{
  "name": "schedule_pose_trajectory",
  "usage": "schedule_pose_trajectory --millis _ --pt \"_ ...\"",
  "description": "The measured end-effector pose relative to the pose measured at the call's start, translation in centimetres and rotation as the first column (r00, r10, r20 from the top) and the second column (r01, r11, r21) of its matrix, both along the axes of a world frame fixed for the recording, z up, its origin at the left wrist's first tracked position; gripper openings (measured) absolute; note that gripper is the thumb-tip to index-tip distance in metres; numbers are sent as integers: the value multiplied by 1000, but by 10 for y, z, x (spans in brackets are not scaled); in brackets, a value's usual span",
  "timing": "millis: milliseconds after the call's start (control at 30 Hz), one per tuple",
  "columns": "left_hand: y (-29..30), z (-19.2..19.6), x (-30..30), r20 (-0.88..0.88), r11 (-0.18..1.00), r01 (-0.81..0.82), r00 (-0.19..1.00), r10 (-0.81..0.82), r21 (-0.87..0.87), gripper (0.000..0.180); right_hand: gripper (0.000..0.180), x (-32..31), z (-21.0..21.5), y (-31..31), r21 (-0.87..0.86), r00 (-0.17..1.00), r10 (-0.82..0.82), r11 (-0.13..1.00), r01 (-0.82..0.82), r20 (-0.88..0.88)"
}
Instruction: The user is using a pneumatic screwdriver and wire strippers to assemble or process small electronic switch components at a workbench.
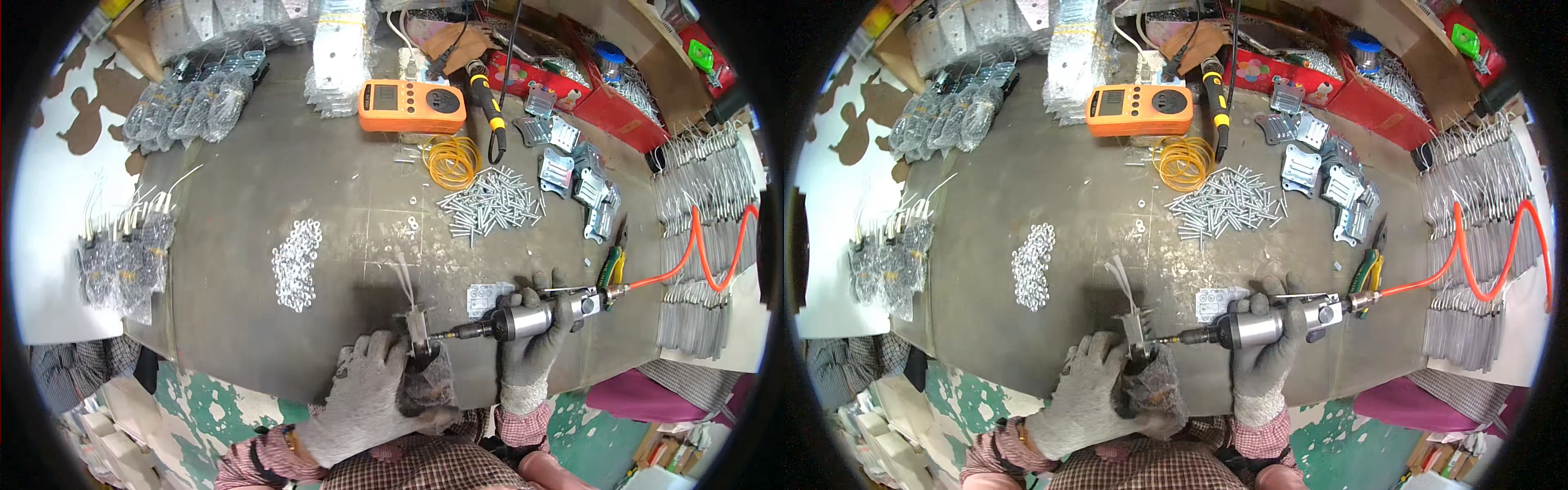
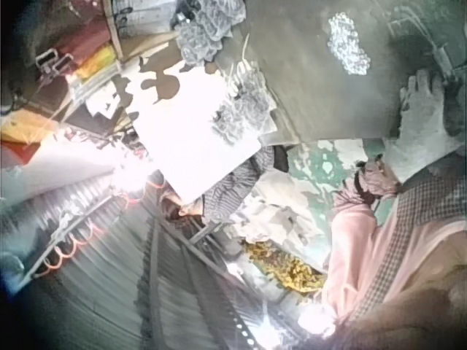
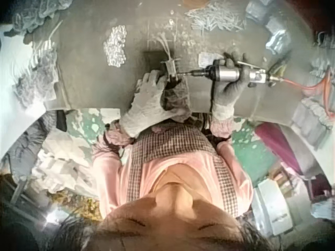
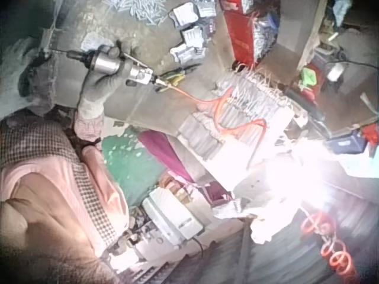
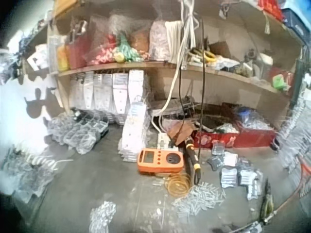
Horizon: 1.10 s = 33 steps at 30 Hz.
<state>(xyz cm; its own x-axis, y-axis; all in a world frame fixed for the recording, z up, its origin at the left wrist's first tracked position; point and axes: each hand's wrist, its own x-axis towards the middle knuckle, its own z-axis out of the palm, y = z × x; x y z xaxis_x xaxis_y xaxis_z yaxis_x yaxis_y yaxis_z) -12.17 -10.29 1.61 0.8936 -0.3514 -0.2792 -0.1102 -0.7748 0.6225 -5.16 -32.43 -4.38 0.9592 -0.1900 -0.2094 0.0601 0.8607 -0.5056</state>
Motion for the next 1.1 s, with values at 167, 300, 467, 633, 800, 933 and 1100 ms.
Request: schedule_pose_trajectory --millis 167,300,467,633,800,933,1100 --pt "-25 -8 1 58 947 -252 968 245 201 105 41 -2 -2 4 -38 999 -38 999 37 -29" --pt "-30 -31 -8 240 942 -330 921 307 59 91 34 -8 14 3 -61 996 -51 997 47 -68" --pt "-26 -48 -22 412 934 -352 843 347 -66 72 22 -12 1 7 -80 985 -35 997 22 -167" --pt "-30 -61 -23 485 936 -344 808 334 -72 71 34 -12 1 7 -139 993 -116 984 111 -30" --pt "-22 -51 -19 431 961 -275 867 252 -10 71 32 -8 22 -5 39 991 -75 996 79 -112" --pt "-16 37 12 -174 936 -288 951 256 -201 75 38 -4 43 -127 -392 948 139 886 -248 -286" --pt "-4 27 8 230 980 86 965 -128 181 80 50 26 19 -262 -954 955 -290 -267 -136 -55"
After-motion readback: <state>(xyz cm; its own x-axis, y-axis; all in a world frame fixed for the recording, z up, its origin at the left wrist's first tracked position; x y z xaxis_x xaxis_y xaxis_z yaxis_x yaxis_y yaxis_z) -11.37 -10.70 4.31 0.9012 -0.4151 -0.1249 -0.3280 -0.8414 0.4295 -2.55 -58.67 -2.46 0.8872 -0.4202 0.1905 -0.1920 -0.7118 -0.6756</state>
